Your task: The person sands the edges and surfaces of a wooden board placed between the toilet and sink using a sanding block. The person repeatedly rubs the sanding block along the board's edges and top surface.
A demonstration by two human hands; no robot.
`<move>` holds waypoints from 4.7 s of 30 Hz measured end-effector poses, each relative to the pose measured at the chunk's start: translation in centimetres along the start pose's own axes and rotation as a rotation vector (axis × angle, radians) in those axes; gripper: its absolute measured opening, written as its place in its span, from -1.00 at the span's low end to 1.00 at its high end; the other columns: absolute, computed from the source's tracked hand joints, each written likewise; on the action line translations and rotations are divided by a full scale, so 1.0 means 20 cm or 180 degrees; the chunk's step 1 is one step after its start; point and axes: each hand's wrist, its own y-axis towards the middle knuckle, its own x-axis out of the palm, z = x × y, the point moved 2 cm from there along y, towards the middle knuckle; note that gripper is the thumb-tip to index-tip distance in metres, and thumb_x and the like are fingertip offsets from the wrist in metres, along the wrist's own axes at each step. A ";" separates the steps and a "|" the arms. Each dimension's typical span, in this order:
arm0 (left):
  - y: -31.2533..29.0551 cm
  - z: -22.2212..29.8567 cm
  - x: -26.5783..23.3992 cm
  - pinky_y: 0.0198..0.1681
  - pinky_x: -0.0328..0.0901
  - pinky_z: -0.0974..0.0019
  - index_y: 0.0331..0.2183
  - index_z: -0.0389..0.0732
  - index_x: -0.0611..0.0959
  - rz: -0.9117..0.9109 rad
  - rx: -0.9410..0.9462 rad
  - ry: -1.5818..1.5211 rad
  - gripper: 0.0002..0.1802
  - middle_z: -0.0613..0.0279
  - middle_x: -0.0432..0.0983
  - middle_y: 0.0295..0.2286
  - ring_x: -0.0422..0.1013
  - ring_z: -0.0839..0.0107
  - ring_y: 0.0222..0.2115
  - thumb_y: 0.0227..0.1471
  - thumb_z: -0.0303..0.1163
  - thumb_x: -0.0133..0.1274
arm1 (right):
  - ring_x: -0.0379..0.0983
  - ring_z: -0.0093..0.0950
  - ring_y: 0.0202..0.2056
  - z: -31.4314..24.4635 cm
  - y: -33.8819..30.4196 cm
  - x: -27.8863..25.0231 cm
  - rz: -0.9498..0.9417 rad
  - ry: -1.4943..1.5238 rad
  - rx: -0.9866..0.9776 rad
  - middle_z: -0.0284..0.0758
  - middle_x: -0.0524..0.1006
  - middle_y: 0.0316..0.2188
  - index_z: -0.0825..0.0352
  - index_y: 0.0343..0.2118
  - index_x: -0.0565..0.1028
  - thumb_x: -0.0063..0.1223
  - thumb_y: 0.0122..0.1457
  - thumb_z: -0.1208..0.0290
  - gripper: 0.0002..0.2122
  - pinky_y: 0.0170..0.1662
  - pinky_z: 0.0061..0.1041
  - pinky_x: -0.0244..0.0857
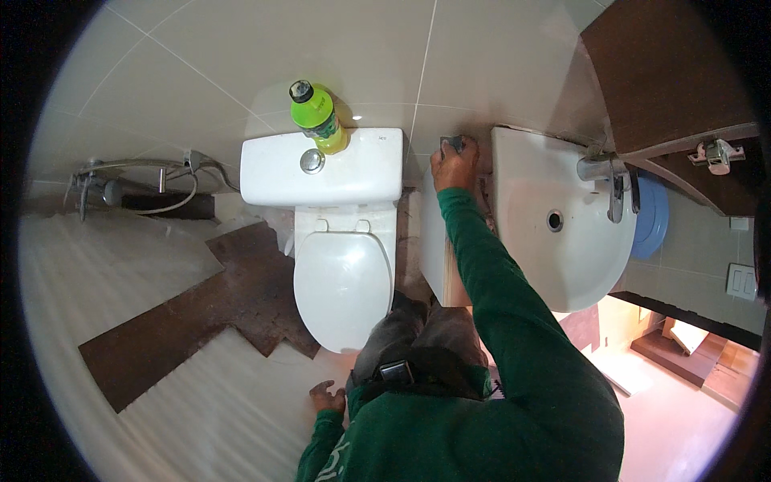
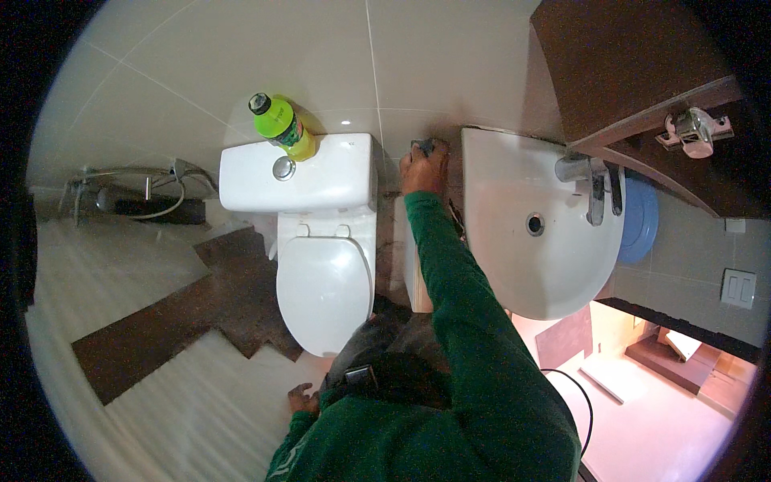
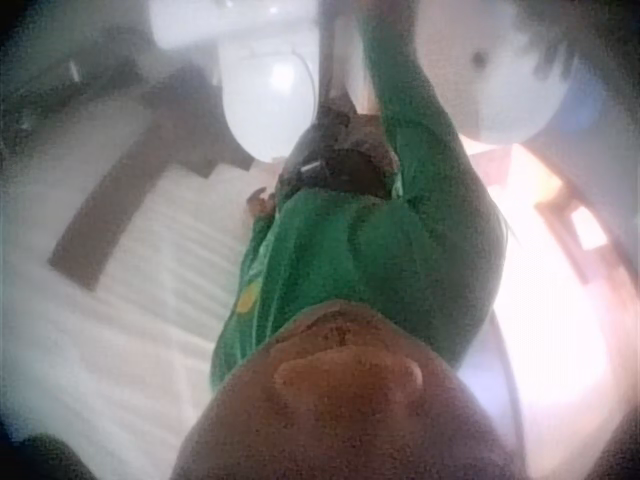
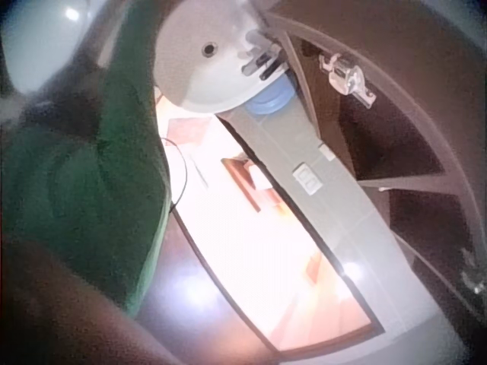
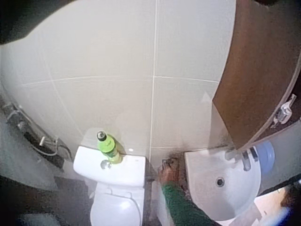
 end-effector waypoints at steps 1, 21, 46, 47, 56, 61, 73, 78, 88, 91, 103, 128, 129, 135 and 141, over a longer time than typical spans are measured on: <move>0.01 0.00 0.00 -0.20 0.40 0.14 -0.25 -0.28 0.60 0.0046 0.0027 0.0012 -0.54 -0.06 0.44 -0.21 0.30 0.02 -0.14 -0.33 -0.38 0.26 | 0.19 0.00 0.13 0.01 -0.03 0.02 0.0077 -0.0148 -0.0117 0.07 0.24 0.10 0.35 -0.15 0.57 0.11 0.07 0.36 -0.71 0.19 -0.21 0.15; 0.07 0.03 0.00 -0.19 0.38 0.12 -0.27 -0.29 0.60 0.0145 0.0233 -0.0154 -0.59 -0.08 0.46 -0.25 0.22 0.02 -0.07 -0.29 -0.40 0.20 | 0.19 0.01 0.11 0.06 -0.11 -0.02 0.0165 0.0146 -0.0271 0.08 0.25 0.08 0.37 -0.21 0.59 0.13 0.02 0.41 -0.74 0.16 -0.18 0.15; 0.06 -0.04 -0.03 -0.15 0.36 0.09 -0.28 -0.31 0.60 0.0270 0.0096 0.0139 -0.54 -0.13 0.45 -0.23 0.24 -0.03 -0.08 -0.37 -0.36 0.20 | 0.33 0.01 -0.08 0.07 -0.37 -0.06 0.0274 0.0382 -0.0347 0.08 0.34 -0.08 0.37 -0.24 0.58 0.21 -0.04 0.41 -0.73 -0.04 -0.14 0.28; 0.03 -0.05 -0.04 -0.15 0.36 0.09 -0.28 -0.30 0.59 0.0165 -0.0005 0.0115 -0.54 -0.13 0.44 -0.23 0.24 -0.02 -0.08 -0.36 -0.37 0.20 | 0.33 0.02 -0.08 0.09 -0.38 -0.04 0.0197 0.0363 -0.0325 0.08 0.34 -0.08 0.37 -0.24 0.58 0.21 -0.04 0.41 -0.73 -0.03 -0.14 0.28; 0.05 -0.03 -0.04 -0.19 0.36 0.07 -0.28 -0.30 0.59 0.0337 0.0067 0.0020 -0.54 -0.11 0.43 -0.26 0.25 0.00 -0.11 -0.36 -0.35 0.19 | 0.30 0.02 -0.03 0.06 -0.34 -0.03 0.0431 0.0331 -0.0374 0.08 0.36 -0.07 0.41 -0.25 0.57 0.18 -0.04 0.45 -0.74 0.04 -0.12 0.22; 0.03 -0.06 -0.06 -0.20 0.37 0.08 -0.25 -0.27 0.58 0.0106 0.0115 0.0295 -0.54 -0.10 0.42 -0.26 0.25 0.01 -0.11 -0.33 -0.35 0.19 | 0.27 0.01 0.02 0.01 -0.10 -0.02 0.0228 0.0220 -0.0268 0.07 0.36 -0.04 0.39 -0.22 0.58 0.19 -0.01 0.40 -0.73 0.08 -0.12 0.20; 0.10 -0.02 -0.01 -0.10 0.33 0.06 -0.28 -0.28 0.58 0.0357 0.0211 -0.0118 -0.58 -0.09 0.43 -0.24 0.22 -0.02 -0.07 -0.32 -0.37 0.18 | 0.27 -0.03 0.01 0.05 -0.22 -0.06 -0.0039 -0.0012 -0.0302 0.02 0.33 -0.06 0.35 -0.20 0.60 0.22 -0.02 0.30 -0.68 0.11 -0.22 0.20; 0.08 -0.06 0.06 -0.10 0.30 0.05 -0.29 -0.28 0.58 0.0285 0.0332 -0.0131 -0.58 -0.04 0.44 -0.26 0.21 0.00 -0.08 -0.34 -0.36 0.17 | 0.28 -0.04 0.02 0.08 -0.80 -0.25 -0.0254 0.0332 -0.0224 0.01 0.33 -0.01 0.33 -0.23 0.60 0.24 -0.05 0.36 -0.71 0.10 -0.14 0.20; 0.17 0.00 -0.07 -0.02 0.21 0.02 -0.31 -0.27 0.57 0.0323 0.0268 -0.0016 -0.58 -0.06 0.42 -0.25 0.19 -0.01 -0.07 -0.36 -0.40 0.19 | 0.30 -0.02 -0.01 0.07 -0.55 -0.19 0.0002 0.0353 -0.0439 0.04 0.35 -0.06 0.33 -0.24 0.58 0.25 -0.09 0.39 -0.71 0.02 -0.12 0.26; 0.14 -0.03 -0.08 0.01 0.20 0.01 -0.28 -0.26 0.57 0.0373 0.0470 0.0145 -0.57 -0.08 0.42 -0.24 0.19 -0.02 -0.05 -0.35 -0.40 0.20 | 0.33 -0.04 -0.08 0.10 -0.91 -0.23 0.0001 0.0394 -0.0341 0.04 0.37 -0.10 0.32 -0.25 0.59 0.24 -0.07 0.38 -0.72 0.00 -0.14 0.27; 0.14 -0.21 -0.10 -0.08 0.31 0.02 -0.22 -0.28 0.56 0.0339 0.0571 0.0372 -0.50 -0.19 0.34 -0.13 0.19 -0.05 -0.03 -0.35 -0.38 0.18 | 0.30 0.02 0.02 0.07 -0.66 -0.16 0.0013 0.0348 -0.0491 0.10 0.37 -0.05 0.35 -0.25 0.58 0.17 0.01 0.33 -0.74 0.09 -0.16 0.23; 0.09 -0.04 -0.06 -0.05 0.25 0.01 -0.30 -0.30 0.56 0.0221 0.0117 0.0210 -0.55 -0.16 0.37 -0.20 0.19 -0.04 -0.04 -0.39 -0.38 0.17 | 0.28 -0.03 0.01 0.05 -0.35 -0.06 0.0410 0.0185 -0.0405 0.02 0.36 -0.05 0.39 -0.26 0.59 0.20 -0.02 0.40 -0.75 0.08 -0.17 0.22; 0.08 0.00 -0.07 -0.10 0.27 0.03 -0.31 -0.30 0.57 0.0323 0.0034 0.0124 -0.56 -0.15 0.37 -0.20 0.20 -0.02 -0.06 -0.38 -0.37 0.16 | 0.26 -0.04 0.04 0.02 -0.20 -0.06 0.0450 0.0216 -0.0388 0.01 0.35 -0.02 0.39 -0.26 0.59 0.19 -0.01 0.41 -0.75 0.11 -0.18 0.19; 0.12 -0.06 -0.07 -0.10 0.27 0.05 -0.29 -0.29 0.58 0.0595 0.0038 -0.0227 -0.55 -0.05 0.41 -0.24 0.18 -0.02 -0.05 -0.36 -0.33 0.14 | 0.23 -0.05 0.08 0.02 -0.13 0.04 -0.0109 0.0100 0.0237 0.01 0.30 0.05 0.30 -0.21 0.59 0.18 0.00 0.32 -0.72 0.13 -0.18 0.19; 0.12 -0.04 -0.05 -0.06 0.27 0.04 -0.27 -0.31 0.57 0.0343 0.0445 0.0045 -0.56 -0.07 0.40 -0.22 0.17 -0.02 -0.03 -0.32 -0.35 0.14 | 0.21 0.00 0.09 0.01 0.00 0.03 -0.0033 -0.0047 0.0059 0.03 0.28 0.06 0.29 -0.17 0.58 0.17 0.00 0.29 -0.68 0.14 -0.17 0.19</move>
